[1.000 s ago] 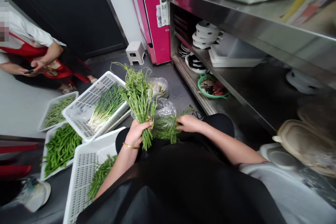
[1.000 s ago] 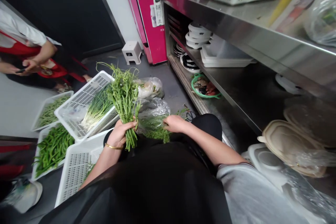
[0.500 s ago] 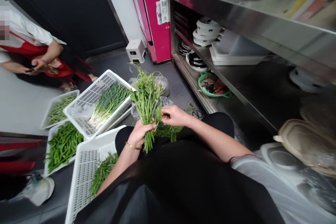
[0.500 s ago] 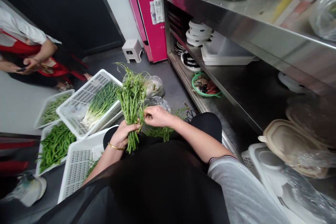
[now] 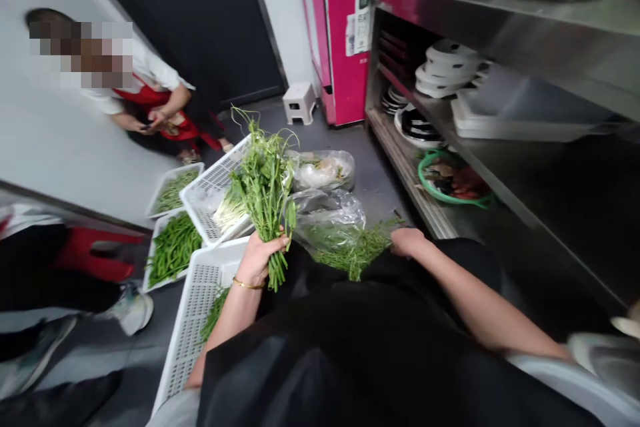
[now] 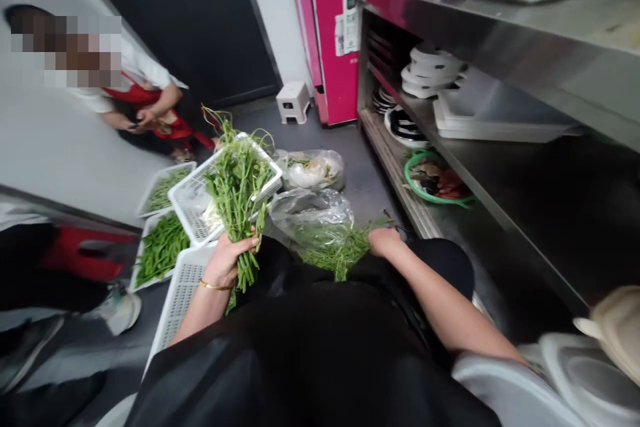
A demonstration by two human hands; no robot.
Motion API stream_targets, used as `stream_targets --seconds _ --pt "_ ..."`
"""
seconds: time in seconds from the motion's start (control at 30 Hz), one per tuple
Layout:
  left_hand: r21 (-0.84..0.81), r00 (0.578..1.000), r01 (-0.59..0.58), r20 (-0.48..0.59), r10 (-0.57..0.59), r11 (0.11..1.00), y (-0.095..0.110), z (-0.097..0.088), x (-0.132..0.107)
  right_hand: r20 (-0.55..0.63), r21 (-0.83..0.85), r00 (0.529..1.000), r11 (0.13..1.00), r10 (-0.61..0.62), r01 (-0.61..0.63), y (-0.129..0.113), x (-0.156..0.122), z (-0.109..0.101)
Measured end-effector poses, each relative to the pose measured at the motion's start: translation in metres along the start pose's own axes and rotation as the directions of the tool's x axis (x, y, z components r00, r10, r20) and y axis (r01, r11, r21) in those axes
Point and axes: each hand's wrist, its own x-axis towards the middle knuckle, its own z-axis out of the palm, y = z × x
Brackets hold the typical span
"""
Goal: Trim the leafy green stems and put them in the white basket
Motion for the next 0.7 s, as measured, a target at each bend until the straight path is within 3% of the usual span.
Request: stream_targets --seconds 0.07,0.17,0.33,0.47,0.5,0.53,0.6,0.7 --pt "0.108 0.985 -0.080 -0.142 0.095 0.991 0.001 -0.029 -0.008 0.104 -0.090 0.995 0.996 0.006 0.004 0.000 0.002 0.008" --pt "0.305 0.920 -0.124 -0.321 0.225 0.944 -0.003 -0.077 -0.028 0.262 -0.256 0.965 0.962 -0.023 0.092 -0.011 0.009 0.016" --pt "0.365 0.725 -0.088 -0.614 0.311 0.927 -0.015 -0.146 -0.070 0.483 -0.353 0.874 0.904 -0.044 0.241 -0.016 0.017 0.039" --pt "0.284 0.575 -0.120 -0.761 0.300 0.951 -0.012 -0.182 -0.098 0.465 -0.301 0.879 0.914 -0.107 0.271 -0.010 0.019 0.058" --pt "0.257 0.571 -0.137 -0.769 0.288 0.957 -0.009 -0.186 -0.102 0.441 -0.278 0.888 0.921 -0.130 0.273 -0.012 0.020 0.058" --pt "0.217 0.593 -0.157 -0.759 0.268 0.963 -0.006 -0.187 -0.105 0.412 -0.236 0.896 0.931 -0.163 0.277 -0.017 0.021 0.055" --pt "0.095 0.705 -0.193 -0.679 0.206 0.976 0.000 -0.178 -0.105 0.338 -0.091 0.907 0.951 -0.250 0.296 -0.038 0.020 0.042" --pt "-0.089 0.881 -0.195 -0.454 0.135 0.977 0.000 -0.139 -0.085 0.164 0.192 0.902 0.910 -0.399 0.367 -0.089 0.006 0.009"
